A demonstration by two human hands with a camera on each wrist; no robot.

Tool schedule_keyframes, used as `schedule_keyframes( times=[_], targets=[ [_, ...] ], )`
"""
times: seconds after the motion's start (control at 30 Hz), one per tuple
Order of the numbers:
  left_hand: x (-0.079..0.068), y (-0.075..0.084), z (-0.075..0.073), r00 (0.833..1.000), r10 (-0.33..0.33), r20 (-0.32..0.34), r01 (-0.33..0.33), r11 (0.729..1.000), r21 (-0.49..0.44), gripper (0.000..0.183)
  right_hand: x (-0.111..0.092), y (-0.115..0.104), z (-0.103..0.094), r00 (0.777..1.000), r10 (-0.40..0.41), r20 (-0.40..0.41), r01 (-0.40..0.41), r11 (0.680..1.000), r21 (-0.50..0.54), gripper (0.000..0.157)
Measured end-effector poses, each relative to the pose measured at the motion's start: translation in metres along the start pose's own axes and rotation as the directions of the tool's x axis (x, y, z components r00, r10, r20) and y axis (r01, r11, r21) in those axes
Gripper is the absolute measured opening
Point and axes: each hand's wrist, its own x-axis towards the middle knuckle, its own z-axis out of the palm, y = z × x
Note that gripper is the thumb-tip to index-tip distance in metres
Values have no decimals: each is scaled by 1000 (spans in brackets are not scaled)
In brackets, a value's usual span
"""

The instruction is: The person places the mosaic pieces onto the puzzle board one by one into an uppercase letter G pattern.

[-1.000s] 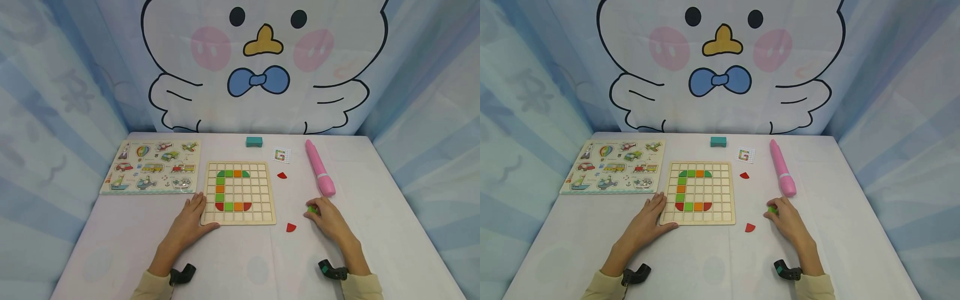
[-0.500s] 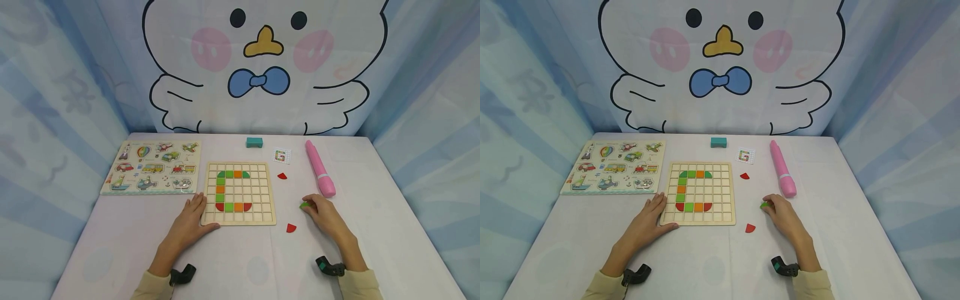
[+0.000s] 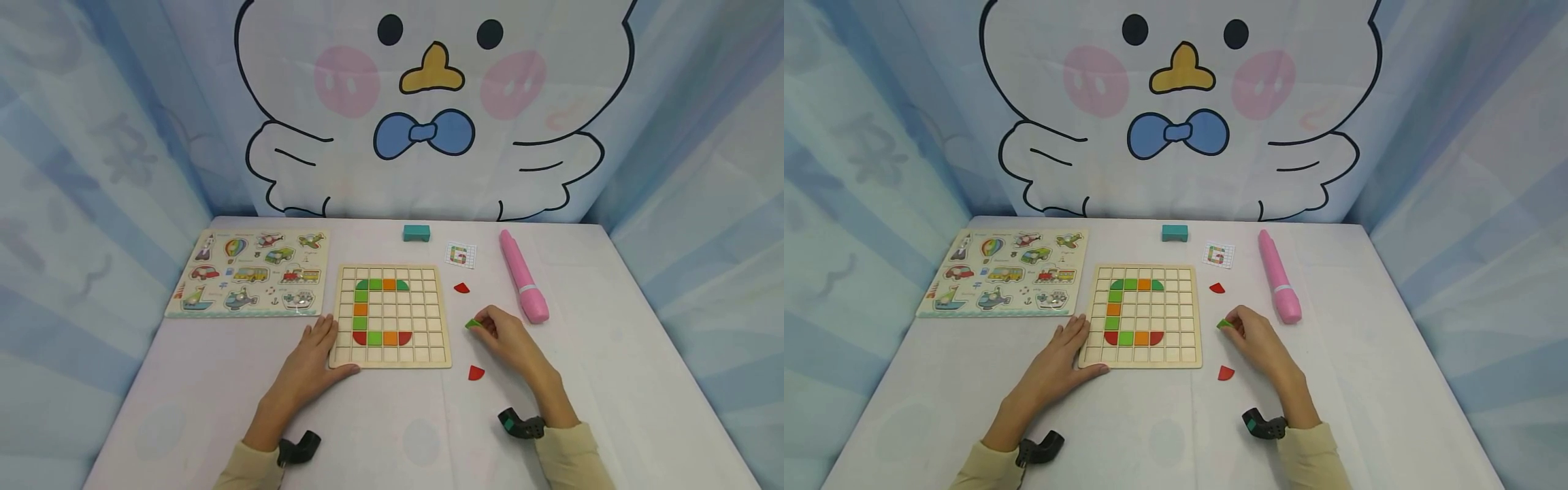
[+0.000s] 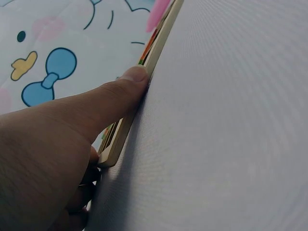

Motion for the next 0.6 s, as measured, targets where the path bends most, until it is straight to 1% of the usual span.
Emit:
schedule_keyframes(
  times=[0.1, 0.2, 0.43, 0.6],
  targets=[
    [0, 0, 0, 1000, 1, 2, -1, 1000, 0, 101, 4, -6, 5, 999, -48, -7, 48, 999, 5, 14],
    [0, 0, 0, 1000, -1, 5, 1, 1000, -3, 100, 8, -13, 10, 996, -88, 2, 87, 996, 4, 14],
    [0, 1, -1, 1000, -7, 11, 7, 1000, -1, 101, 15, -30, 18, 993, -98, 59, 98, 995, 6, 19],
    [0, 1, -1, 1000, -8, 11, 8, 1000, -1, 101, 22, -40, 23, 989, -122, 80, 120, 992, 25, 21]
  ],
)
